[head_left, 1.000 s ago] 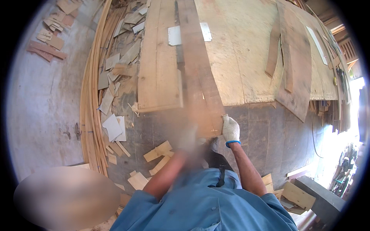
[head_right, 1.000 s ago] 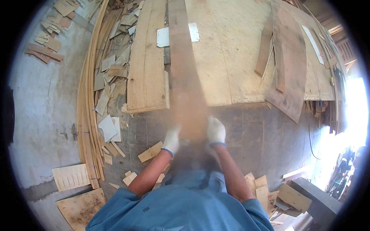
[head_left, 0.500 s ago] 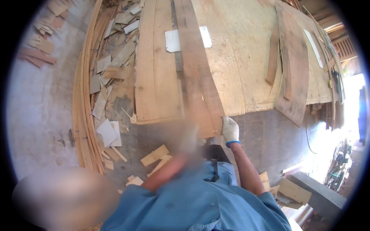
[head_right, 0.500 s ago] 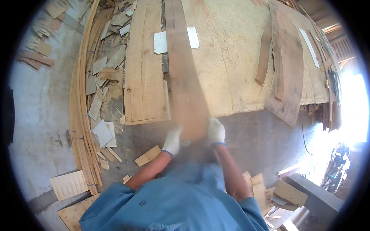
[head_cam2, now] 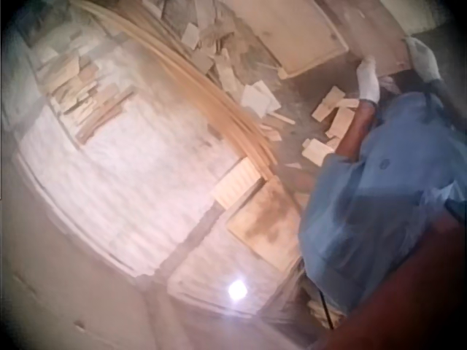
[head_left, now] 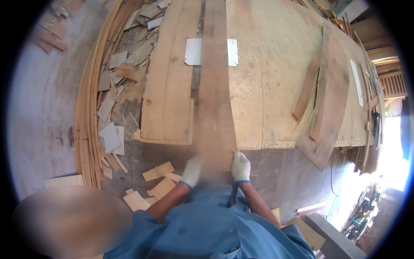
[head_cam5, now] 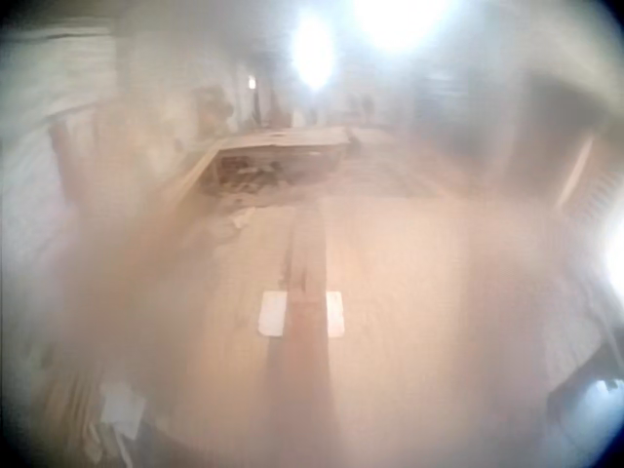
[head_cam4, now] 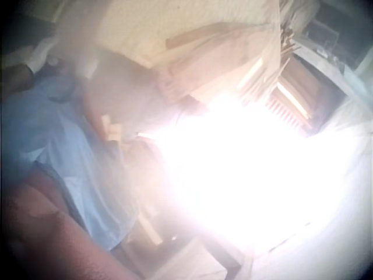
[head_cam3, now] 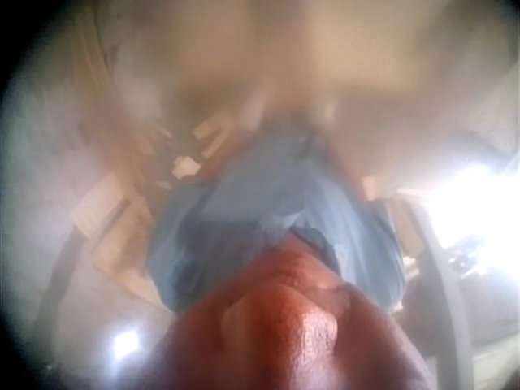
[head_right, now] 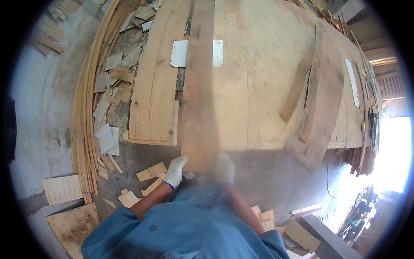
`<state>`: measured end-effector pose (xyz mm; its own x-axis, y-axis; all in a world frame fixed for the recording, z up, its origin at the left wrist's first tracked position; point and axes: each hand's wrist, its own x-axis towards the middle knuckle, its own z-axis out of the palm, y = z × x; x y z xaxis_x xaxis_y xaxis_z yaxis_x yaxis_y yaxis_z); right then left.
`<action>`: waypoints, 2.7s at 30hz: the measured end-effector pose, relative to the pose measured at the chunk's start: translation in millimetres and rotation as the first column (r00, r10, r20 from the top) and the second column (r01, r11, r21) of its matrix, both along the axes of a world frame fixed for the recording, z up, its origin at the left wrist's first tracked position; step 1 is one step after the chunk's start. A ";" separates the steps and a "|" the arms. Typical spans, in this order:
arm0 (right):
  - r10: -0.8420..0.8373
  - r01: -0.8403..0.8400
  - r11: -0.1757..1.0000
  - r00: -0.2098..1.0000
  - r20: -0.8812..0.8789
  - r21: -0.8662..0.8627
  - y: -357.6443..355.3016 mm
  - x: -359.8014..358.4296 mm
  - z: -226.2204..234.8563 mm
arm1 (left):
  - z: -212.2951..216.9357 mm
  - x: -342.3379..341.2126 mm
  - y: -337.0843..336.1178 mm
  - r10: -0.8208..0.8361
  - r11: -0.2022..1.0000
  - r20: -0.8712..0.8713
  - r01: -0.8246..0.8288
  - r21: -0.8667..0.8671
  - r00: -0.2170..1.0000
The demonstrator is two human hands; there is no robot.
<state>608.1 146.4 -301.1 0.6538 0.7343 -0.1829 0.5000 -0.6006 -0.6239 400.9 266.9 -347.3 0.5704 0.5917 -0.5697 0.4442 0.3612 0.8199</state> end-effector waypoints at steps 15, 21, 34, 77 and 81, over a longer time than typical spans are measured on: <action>-0.054 0.054 0.998 0.998 0.021 0.018 -50.2 -52.4 23.7 | -15.2 -42.3 -62.6 0.070 0.996 0.015 -0.069 -0.058 0.997; -0.011 0.008 1.000 0.992 0.128 0.022 -93.1 -92.2 29.1 | -21.3 -81.9 -104.1 0.023 0.996 0.065 -0.028 0.087 0.998; 0.060 -0.059 0.998 0.976 0.211 -0.010 -105.3 -116.0 25.3 | -30.3 -99.6 -113.2 0.040 0.987 0.144 -0.062 0.147 0.989; -0.003 0.003 1.000 0.998 0.060 -0.002 19.2 -14.6 17.4 | -14.9 -5.4 16.8 0.062 0.998 0.053 -0.062 0.012 0.997; 0.036 -0.028 0.990 0.998 0.056 -0.135 34.2 -0.8 20.0 | 10.1 8.4 32.5 -0.055 0.998 0.023 0.056 -0.010 0.998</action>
